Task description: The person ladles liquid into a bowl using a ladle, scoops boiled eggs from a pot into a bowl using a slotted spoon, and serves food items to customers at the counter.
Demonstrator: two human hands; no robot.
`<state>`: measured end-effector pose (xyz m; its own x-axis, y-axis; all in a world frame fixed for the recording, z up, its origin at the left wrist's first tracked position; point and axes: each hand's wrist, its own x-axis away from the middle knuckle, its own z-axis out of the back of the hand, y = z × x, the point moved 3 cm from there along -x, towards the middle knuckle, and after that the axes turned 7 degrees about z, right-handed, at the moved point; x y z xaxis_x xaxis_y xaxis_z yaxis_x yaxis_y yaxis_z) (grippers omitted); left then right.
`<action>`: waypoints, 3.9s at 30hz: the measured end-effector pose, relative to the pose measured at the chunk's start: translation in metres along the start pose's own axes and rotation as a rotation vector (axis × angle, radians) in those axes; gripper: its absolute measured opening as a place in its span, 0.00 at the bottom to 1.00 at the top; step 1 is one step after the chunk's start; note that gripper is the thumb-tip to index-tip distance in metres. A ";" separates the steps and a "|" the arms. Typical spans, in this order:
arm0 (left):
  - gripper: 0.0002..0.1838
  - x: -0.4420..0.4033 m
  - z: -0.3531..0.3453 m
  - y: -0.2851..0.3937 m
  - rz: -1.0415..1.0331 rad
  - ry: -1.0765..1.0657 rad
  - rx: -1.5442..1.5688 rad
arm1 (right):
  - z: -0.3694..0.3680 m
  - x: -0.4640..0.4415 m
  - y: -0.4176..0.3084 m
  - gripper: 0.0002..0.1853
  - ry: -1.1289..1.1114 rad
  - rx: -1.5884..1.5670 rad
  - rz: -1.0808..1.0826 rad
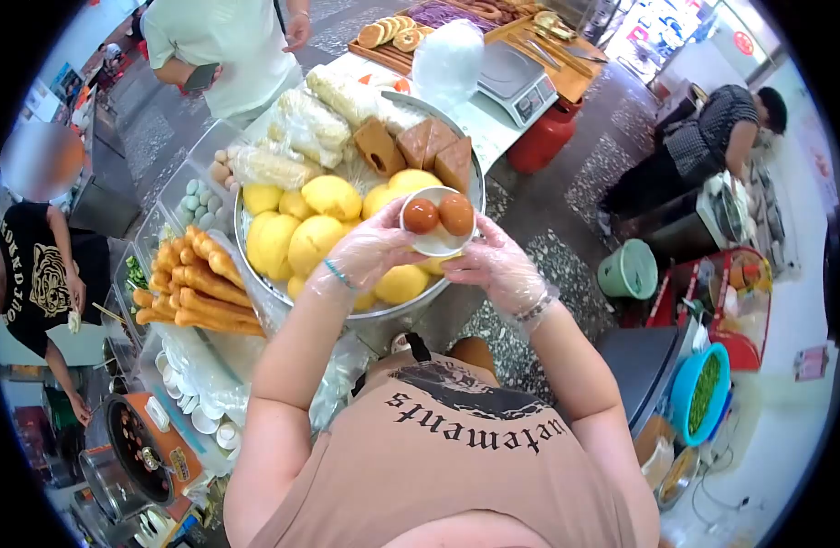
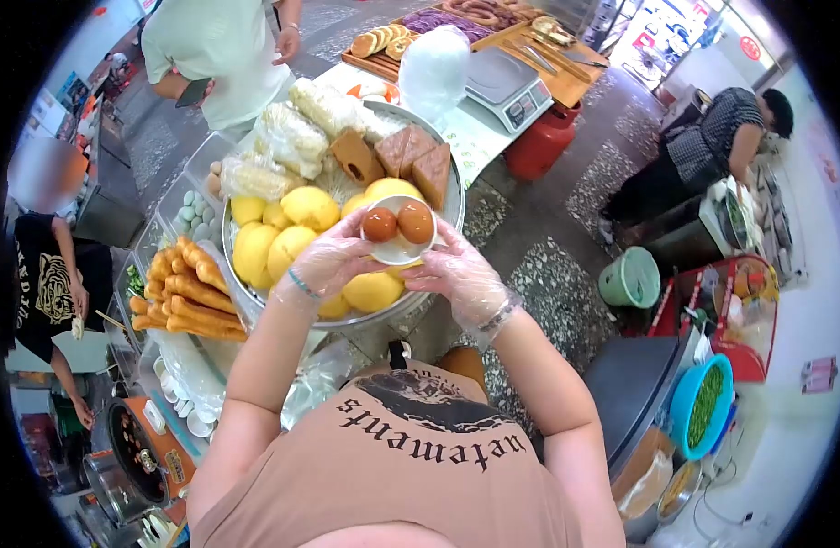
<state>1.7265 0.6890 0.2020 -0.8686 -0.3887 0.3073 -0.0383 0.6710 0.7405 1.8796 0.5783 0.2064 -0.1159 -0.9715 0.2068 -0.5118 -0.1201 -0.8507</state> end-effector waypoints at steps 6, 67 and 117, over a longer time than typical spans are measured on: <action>0.32 -0.114 -0.013 0.033 -0.114 0.091 0.018 | 0.083 -0.095 -0.059 0.33 -0.141 0.031 0.011; 0.14 -0.404 0.146 0.214 -0.759 1.311 -0.273 | 0.383 -0.399 -0.225 0.32 -0.259 0.106 -0.520; 0.15 -0.237 -0.066 0.008 -0.771 1.005 0.276 | 0.126 -0.233 -0.077 0.23 -0.959 0.125 -0.397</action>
<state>1.9642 0.7447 0.1746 0.1669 -0.9512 0.2597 -0.5639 0.1239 0.8165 2.0534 0.7880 0.1623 0.7935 -0.6058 0.0581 -0.2675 -0.4330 -0.8608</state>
